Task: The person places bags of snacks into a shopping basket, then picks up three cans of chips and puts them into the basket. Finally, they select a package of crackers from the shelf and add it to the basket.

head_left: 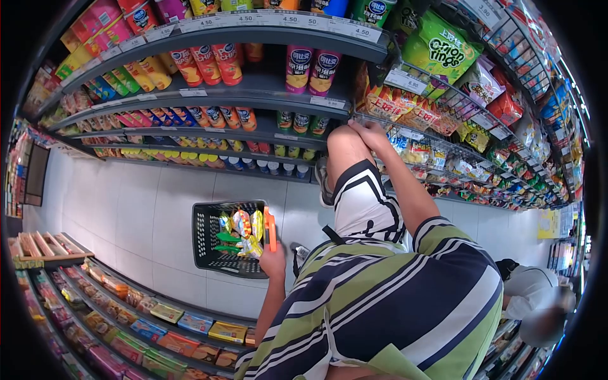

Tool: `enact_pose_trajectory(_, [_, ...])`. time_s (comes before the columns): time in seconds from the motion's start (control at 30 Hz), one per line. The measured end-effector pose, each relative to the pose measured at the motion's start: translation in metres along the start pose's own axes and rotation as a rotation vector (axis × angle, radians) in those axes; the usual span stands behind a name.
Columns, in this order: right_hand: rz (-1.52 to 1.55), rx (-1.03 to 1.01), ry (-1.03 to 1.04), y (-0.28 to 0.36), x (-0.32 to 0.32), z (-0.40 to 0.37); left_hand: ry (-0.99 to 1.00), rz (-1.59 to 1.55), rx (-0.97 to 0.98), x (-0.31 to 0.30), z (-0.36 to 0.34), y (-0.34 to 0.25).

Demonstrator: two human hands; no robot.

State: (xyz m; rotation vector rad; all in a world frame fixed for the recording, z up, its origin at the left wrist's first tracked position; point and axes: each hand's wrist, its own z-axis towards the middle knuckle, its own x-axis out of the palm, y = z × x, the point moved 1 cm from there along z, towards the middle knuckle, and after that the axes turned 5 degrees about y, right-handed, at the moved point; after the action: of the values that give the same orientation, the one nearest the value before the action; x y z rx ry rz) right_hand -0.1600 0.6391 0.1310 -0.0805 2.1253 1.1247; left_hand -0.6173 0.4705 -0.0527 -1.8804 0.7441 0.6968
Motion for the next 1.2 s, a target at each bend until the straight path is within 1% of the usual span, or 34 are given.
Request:
enact_pose_trajectory(0.1, [0.072, 0.019, -0.011, 0.003, 0.004, -0.008, -0.010, -0.022, 0.020, 0.000, -0.001, 0.003])
enact_pose_trajectory(0.2, [0.122, -0.042, -0.095, -0.001, 0.010, -0.008, 0.001, -0.034, 0.020, -0.001, 0.000, 0.004])
enact_pose_trajectory(0.3, [0.396, -0.041, 0.036, -0.016, 0.019, 0.012, 0.009, -0.027, 0.009, 0.000, 0.000, 0.002])
enact_pose_trajectory(0.4, [0.281, -0.089, 0.022, -0.018, 0.005, 0.012, 0.000, -0.013, -0.004, 0.002, 0.002, 0.004])
enact_pose_trajectory(0.5, [0.119, 0.018, -0.034, -0.007, -0.011, 0.004, 0.004, -0.019, -0.003, 0.003, 0.001, 0.005])
enact_pose_trajectory(0.6, [0.061, 0.029, -0.078, -0.011, -0.013, 0.010, 0.003, -0.013, -0.008, 0.002, 0.002, 0.002])
enact_pose_trajectory(0.8, [-0.081, -0.126, -0.178, 0.001, -0.006, -0.004, 0.010, 0.009, -0.005, 0.003, 0.002, 0.006])
enact_pose_trajectory(0.9, [0.067, -0.184, -0.128, -0.016, 0.004, 0.011, 0.009, 0.035, -0.007, 0.003, 0.004, 0.003])
enact_pose_trajectory(1.0, [0.213, -0.173, 0.075, -0.017, 0.003, 0.009, 0.020, 0.036, -0.017, 0.003, 0.003, 0.004])
enact_pose_trajectory(1.1, [0.344, -0.144, 0.130, -0.005, 0.001, -0.009, 0.021, 0.023, -0.016, 0.003, 0.003, 0.004])
enact_pose_trajectory(1.2, [0.504, -0.044, 0.257, -0.011, 0.003, -0.007, 0.016, 0.009, -0.008, 0.003, 0.002, 0.004])
